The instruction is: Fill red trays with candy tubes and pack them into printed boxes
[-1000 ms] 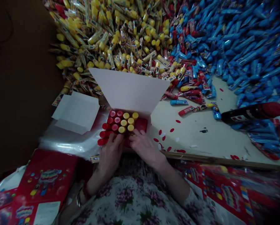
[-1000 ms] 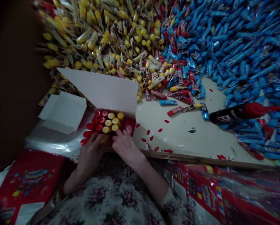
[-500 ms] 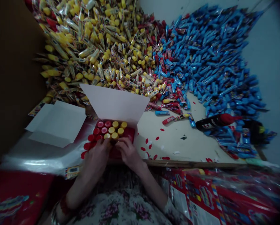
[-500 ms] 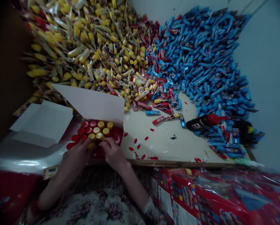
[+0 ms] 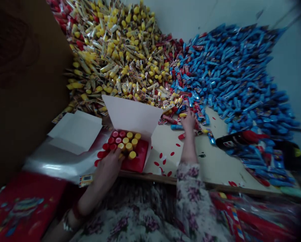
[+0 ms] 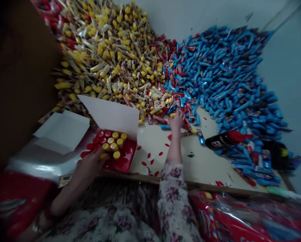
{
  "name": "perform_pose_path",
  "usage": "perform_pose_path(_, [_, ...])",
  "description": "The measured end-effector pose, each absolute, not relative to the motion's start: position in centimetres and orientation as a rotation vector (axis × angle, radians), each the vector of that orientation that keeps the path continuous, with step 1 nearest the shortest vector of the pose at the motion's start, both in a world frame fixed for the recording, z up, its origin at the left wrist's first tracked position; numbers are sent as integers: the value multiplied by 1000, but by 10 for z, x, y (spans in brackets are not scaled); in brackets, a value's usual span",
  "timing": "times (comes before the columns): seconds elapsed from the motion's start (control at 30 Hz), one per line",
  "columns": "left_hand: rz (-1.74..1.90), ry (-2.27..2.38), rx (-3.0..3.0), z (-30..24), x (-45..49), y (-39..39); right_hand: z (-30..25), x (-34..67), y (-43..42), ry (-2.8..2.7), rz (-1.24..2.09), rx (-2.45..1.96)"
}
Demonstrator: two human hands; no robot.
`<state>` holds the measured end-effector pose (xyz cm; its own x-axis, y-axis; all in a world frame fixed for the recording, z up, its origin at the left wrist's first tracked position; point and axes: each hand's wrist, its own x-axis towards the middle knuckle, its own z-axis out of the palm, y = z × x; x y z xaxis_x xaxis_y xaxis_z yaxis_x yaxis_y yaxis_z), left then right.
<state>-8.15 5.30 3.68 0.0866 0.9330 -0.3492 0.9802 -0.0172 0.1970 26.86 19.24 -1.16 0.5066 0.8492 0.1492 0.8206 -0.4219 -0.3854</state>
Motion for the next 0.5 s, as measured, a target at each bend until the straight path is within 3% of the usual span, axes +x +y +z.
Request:
perform_pose_path(0.1, [-258,1922,1948,44,-80,49,-31,289,221,-1516,307,-2559])
perform_pose_path(0.2, [-329,1950,1942,47,-73,48,-45,290,221,-1599,141,-2543])
perform_pose_path(0.37, [-396,1989,1984,45,-61,56,-42,282,190,-1349,-148,-2159])
perform_pose_path(0.5, [-286,1896,2021,39,-64,60,-25,259,145,-917,-131,-1723])
